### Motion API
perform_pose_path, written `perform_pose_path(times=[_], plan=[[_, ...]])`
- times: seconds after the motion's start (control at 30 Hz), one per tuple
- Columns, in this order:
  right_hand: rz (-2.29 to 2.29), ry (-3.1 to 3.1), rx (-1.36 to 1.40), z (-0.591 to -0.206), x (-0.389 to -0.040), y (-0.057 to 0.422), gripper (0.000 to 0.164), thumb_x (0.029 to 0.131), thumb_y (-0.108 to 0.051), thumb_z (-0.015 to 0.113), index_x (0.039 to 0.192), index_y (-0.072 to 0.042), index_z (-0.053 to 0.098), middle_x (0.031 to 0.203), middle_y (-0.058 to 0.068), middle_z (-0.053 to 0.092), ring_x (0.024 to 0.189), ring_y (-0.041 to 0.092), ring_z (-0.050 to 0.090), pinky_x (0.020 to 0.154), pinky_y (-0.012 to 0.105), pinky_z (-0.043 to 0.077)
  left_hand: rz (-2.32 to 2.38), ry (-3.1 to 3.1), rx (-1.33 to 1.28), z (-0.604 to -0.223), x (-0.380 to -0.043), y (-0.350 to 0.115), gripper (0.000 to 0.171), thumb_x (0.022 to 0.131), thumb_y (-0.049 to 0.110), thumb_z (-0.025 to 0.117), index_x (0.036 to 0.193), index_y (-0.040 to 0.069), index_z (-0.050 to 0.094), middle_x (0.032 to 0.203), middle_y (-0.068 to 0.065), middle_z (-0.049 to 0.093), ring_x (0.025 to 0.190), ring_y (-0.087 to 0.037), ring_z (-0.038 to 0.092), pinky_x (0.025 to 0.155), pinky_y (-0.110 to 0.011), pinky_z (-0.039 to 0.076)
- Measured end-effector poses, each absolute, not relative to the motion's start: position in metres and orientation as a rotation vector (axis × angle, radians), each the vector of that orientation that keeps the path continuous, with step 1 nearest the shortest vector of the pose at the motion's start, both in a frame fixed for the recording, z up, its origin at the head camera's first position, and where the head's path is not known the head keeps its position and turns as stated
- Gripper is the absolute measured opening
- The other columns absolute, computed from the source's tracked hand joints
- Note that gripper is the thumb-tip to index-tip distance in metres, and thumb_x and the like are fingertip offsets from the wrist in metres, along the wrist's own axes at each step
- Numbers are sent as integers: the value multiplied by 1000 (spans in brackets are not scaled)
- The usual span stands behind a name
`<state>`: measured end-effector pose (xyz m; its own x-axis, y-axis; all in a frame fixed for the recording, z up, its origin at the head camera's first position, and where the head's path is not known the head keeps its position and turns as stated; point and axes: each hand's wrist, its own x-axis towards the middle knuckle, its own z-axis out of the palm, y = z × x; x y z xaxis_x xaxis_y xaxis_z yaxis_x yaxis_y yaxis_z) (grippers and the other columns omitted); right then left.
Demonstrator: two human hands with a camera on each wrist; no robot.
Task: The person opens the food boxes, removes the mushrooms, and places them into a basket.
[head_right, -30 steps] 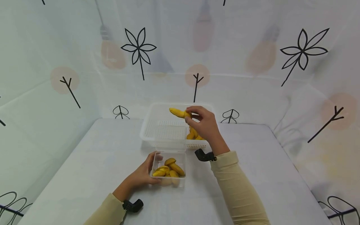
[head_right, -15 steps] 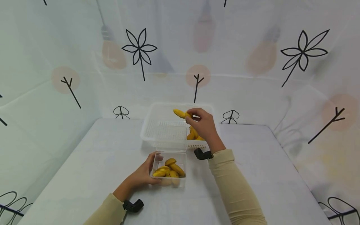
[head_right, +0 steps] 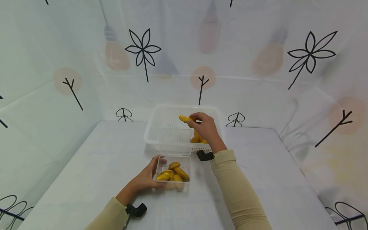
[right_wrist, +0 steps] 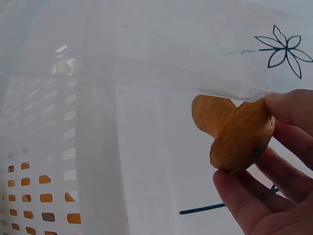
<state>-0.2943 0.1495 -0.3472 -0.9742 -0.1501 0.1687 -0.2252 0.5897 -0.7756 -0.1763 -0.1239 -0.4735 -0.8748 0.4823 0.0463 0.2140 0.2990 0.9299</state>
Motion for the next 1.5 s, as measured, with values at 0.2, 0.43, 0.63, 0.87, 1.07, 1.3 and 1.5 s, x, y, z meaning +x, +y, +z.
perform_pose_path(times=[0.2, 0.43, 0.63, 0.87, 1.07, 1.3, 1.5], plan=[[1317, -2773, 311, -351, -300, 146, 39, 93, -43, 62, 124, -20, 62, 129, 7, 61, 122, 31, 58, 79, 39, 59, 1615, 2318, 653, -473, -177, -125, 106, 67, 19, 88, 149, 16, 22, 147, -14, 41, 142, -24, 35, 119, -42, 25], [1212, -2833, 315, -355, -304, 141, 35, 94, -36, 62, 122, -15, 62, 126, 9, 62, 120, 30, 56, 94, 45, 52, 1629, 2315, 684, -476, -179, -128, 104, 68, 20, 88, 149, 18, 22, 146, -14, 42, 143, -26, 35, 118, -42, 26], [1169, -2872, 303, -357, -307, 135, 33, 94, -34, 62, 120, -14, 63, 123, 11, 62, 114, 30, 57, 89, 42, 54, 1637, 2322, 670, -478, -182, -131, 105, 67, 16, 88, 149, 17, 22, 148, -14, 41, 142, -25, 36, 118, -41, 26], [1137, -2926, 243, -361, -311, 127, 31, 94, -32, 63, 119, -14, 63, 122, 9, 62, 110, 27, 58, 83, 37, 56, 1599, 2307, 675, -459, -175, -131, 106, 70, 12, 86, 151, 4, 17, 149, -23, 37, 143, -32, 33, 117, -44, 24], [1084, -2995, 271, -361, -312, 124, 27, 96, -23, 61, 120, -11, 63, 124, 11, 63, 112, 29, 59, 83, 38, 55, 1597, 2268, 698, -441, -169, -130, 104, 72, 13, 84, 149, -1, 17, 148, -27, 36, 145, -34, 30, 116, -47, 24], [1004, -3067, 303, -363, -315, 125, 27, 96, -15, 57, 123, -9, 63, 128, 13, 61, 114, 30, 58, 89, 39, 53, 1592, 2263, 687, -440, -169, -129, 104, 71, 14, 85, 150, 2, 17, 149, -27, 34, 146, -32, 28, 117, -45, 24], [907, -3128, 306, -367, -319, 125, 25, 97, -12, 53, 120, -9, 64, 129, 13, 60, 112, 29, 56, 91, 41, 51, 1579, 2273, 702, -440, -169, -130, 104, 72, 15, 85, 149, 1, 17, 149, -27, 34, 146, -33, 28, 117, -47, 24]])
